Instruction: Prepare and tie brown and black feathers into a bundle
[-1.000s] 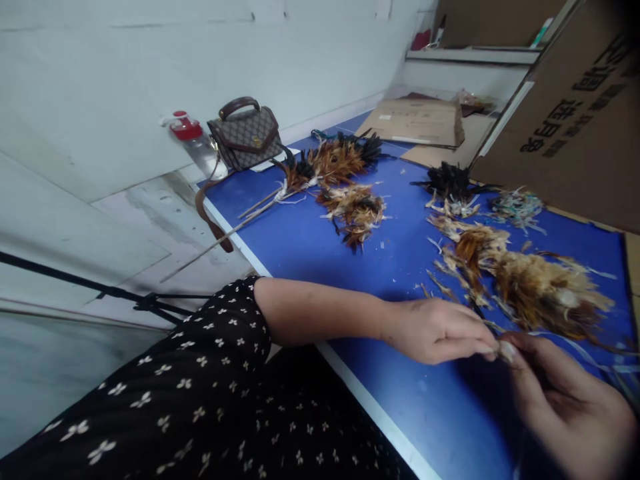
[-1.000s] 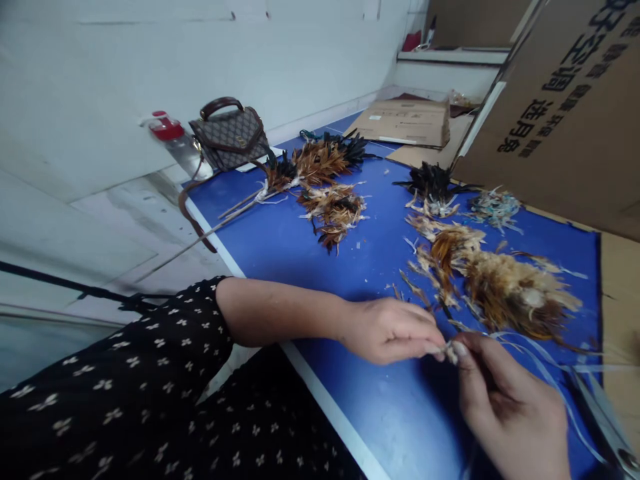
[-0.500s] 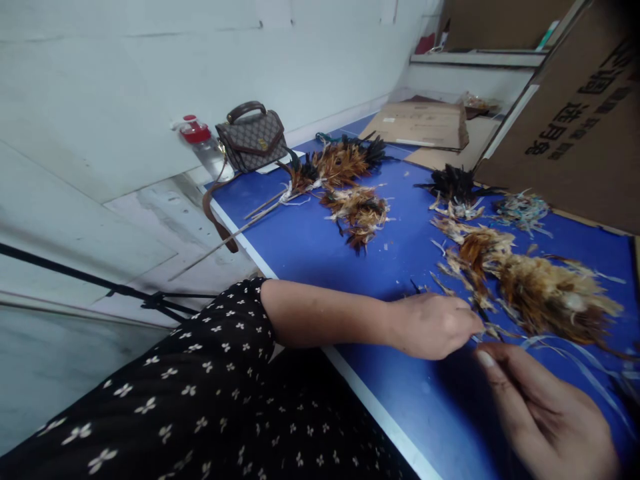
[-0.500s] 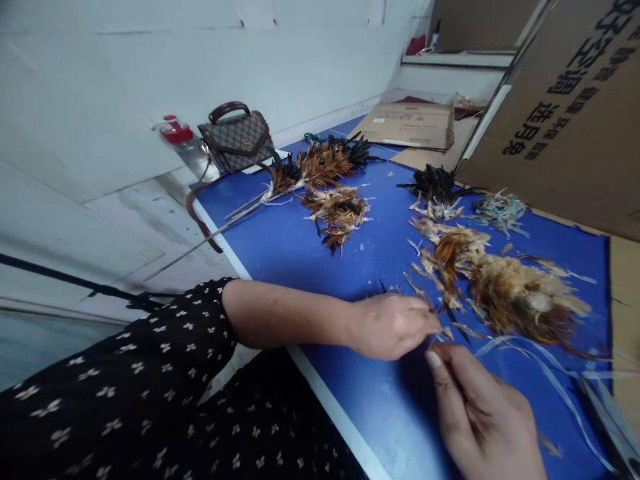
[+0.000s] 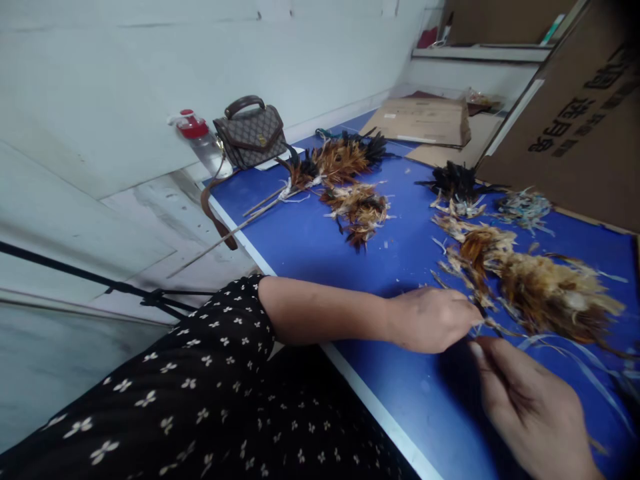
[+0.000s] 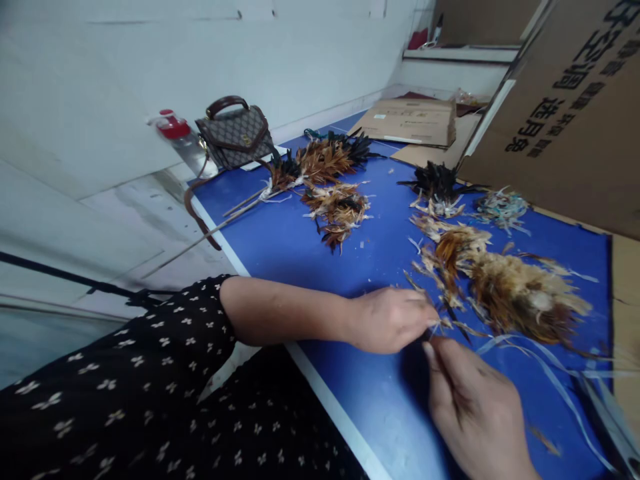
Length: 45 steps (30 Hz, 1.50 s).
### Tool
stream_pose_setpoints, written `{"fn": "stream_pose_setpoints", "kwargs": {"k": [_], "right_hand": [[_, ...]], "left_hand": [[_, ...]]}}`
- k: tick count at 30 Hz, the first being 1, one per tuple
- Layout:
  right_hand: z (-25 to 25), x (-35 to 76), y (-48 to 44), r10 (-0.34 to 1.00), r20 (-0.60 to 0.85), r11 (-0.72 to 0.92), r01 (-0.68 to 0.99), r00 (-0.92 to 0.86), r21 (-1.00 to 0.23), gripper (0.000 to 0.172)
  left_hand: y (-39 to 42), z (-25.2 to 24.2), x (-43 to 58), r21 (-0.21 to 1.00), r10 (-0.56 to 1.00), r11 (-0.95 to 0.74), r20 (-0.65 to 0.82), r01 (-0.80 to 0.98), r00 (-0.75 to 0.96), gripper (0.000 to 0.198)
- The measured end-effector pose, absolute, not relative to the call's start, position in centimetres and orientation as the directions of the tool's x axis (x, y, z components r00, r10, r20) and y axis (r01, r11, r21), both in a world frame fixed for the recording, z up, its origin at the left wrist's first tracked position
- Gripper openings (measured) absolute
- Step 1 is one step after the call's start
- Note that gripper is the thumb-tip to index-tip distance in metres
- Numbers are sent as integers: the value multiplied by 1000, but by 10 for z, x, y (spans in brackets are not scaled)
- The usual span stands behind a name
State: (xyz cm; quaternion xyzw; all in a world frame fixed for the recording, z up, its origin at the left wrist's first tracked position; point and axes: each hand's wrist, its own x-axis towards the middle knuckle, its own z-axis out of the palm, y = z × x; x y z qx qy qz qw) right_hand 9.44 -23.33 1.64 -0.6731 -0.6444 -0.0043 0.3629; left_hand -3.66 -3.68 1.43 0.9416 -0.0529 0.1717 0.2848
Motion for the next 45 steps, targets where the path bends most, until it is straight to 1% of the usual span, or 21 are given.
{"fn": "stream_pose_setpoints", "kwargs": {"k": [2,3,5,6,8,11,12,14,16,19,23,26,28,30,32,34,35,37,39,41,45], "right_hand": [[18,99,-237,857,498,117,893,130,-435,24],[19,102,-240,867,479,106,890,137,-445,24],[19,110,-247,893,395,32,846,215,-532,27],[18,112,-250,895,343,-27,802,285,-596,30],[15,113,-253,864,253,-130,677,436,-724,36],[8,106,-251,811,192,-154,518,553,-842,40],[6,103,-249,811,199,-149,524,550,-839,40],[6,95,-245,822,260,-139,621,506,-771,37],[8,88,-241,825,356,-114,746,439,-656,34],[11,80,-238,810,465,-55,835,358,-547,32],[10,82,-237,795,547,10,895,263,-445,21],[10,91,-238,812,562,77,926,157,-370,16],[11,98,-240,835,536,97,926,124,-365,19],[12,106,-242,861,484,59,914,158,-402,24],[13,114,-245,891,388,-17,872,235,-488,30],[12,120,-247,911,254,-104,779,324,-618,34],[10,121,-247,903,206,-138,709,377,-691,35],[7,118,-247,843,163,-176,549,513,-817,32],[3,111,-247,743,137,-181,394,655,-901,33],[-1,101,-245,674,111,-170,299,731,-939,42],[-5,87,-242,608,166,-143,314,776,-939,52]], "left_hand": [[-36,19,-37,486,-129,-843,236,-232,963,29],[-35,22,-38,504,-211,-818,186,-278,960,26],[-33,29,-38,598,-357,-707,161,-379,920,20],[-32,31,-39,650,-384,-638,195,-412,902,18],[-33,31,-39,725,-305,-538,309,-430,901,20],[-38,23,-39,759,-25,-529,432,-379,901,23],[-40,20,-38,763,55,-546,446,-347,893,21],[-44,13,-37,757,147,-583,455,-295,878,18],[-46,9,-36,734,172,-625,461,-265,871,18],[-47,7,-33,697,160,-678,452,-236,877,19],[-44,9,-32,647,100,-730,421,-221,902,25],[-42,11,-32,580,16,-787,361,-211,932,29],[-40,13,-32,543,-69,-811,283,-219,957,29],[-37,14,-32,568,-170,-779,213,-264,962,25],[-33,16,-31,678,-259,-660,199,-324,945,19],[-31,19,-31,809,-292,-468,238,-355,926,15],[-30,20,-31,860,-271,-371,261,-350,927,14],[-31,22,-34,928,-150,-225,269,-298,951,13],[-36,20,-36,970,9,-116,215,-213,977,14],[-45,16,-37,991,129,29,123,-128,984,13],[-61,10,-35,946,190,324,-71,6,979,15]]}}
